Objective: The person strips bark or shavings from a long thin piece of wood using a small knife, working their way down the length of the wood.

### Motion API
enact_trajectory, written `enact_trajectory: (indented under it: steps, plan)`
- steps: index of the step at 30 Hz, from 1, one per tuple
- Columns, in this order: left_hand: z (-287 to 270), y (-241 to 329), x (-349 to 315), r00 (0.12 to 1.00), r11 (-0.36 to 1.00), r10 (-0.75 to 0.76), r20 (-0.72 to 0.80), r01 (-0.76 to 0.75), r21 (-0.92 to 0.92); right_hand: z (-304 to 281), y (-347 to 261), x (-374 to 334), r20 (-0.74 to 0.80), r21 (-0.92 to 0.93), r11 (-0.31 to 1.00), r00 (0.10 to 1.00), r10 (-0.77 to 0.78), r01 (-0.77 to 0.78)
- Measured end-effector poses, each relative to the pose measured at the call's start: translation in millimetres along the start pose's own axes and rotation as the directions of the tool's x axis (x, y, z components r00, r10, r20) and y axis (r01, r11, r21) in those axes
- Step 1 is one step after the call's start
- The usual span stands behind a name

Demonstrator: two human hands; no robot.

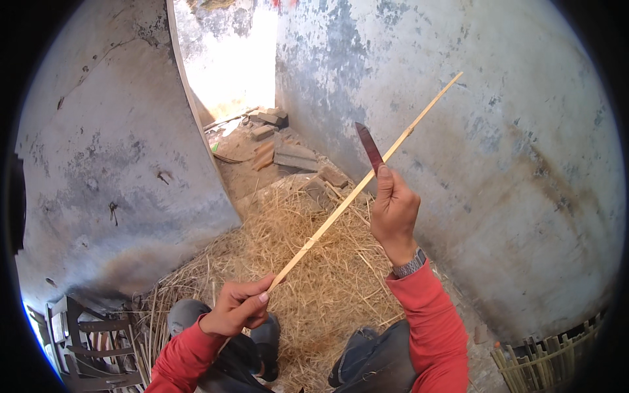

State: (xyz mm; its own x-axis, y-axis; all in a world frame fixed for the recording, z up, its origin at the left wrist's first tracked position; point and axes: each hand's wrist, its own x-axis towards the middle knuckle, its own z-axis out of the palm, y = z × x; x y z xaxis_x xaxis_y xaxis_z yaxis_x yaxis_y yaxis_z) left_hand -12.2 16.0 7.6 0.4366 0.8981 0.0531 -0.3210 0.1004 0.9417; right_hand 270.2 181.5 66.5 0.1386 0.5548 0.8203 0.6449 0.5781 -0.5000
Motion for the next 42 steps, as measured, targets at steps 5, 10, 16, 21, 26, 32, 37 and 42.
enact_trajectory:
  steps: [5,10,16,21,26,32,37,42]
  plan:
    - [-0.8,0.2,-3.0,1.0,1.0,0.024,-0.004,-0.024,0.01,11.9,-13.3,-28.2,0.142,0.071,0.994,0.987,0.071,-0.082]
    - [-2.5,-1.8,-5.7,1.0,1.0,0.022,-0.021,-0.021,0.017,12.0,-14.9,-38.5,0.212,0.134,0.985,0.974,0.078,-0.108]
    - [-5.7,-6.5,-2.0,0.999,1.0,-0.002,-0.033,0.001,-0.028,11.4,-35.0,-62.9,0.411,0.276,0.952,0.912,0.006,-0.131]
    - [-5.2,1.5,3.6,0.998,0.993,-0.065,-0.015,0.063,-0.105,12.9,-68.6,-81.6,0.445,0.357,0.931,0.89,-0.101,-0.073]
    - [-5.1,14.5,-1.9,0.994,0.975,-0.101,0.046,0.108,-0.195,5.1,-41.8,-41.7,0.283,0.294,0.95,0.959,0.019,-0.105]
    - [3.6,24.4,-3.8,0.981,0.949,-0.178,0.078,0.192,-0.248,-10.2,-12.5,6.2,0.015,0.075,0.996,0.999,0.044,-0.045]
    - [0.9,22.4,-1.6,0.969,0.906,-0.222,0.109,0.246,-0.345,-0.2,-36.2,-19.8,0.166,0.09,0.995,0.986,0.017,-0.032]
    - [-1.5,20.8,-2.0,0.971,0.902,-0.224,0.082,0.239,-0.361,-8.0,-46.8,-35.3,0.302,0.153,0.984,0.953,0.039,-0.089]
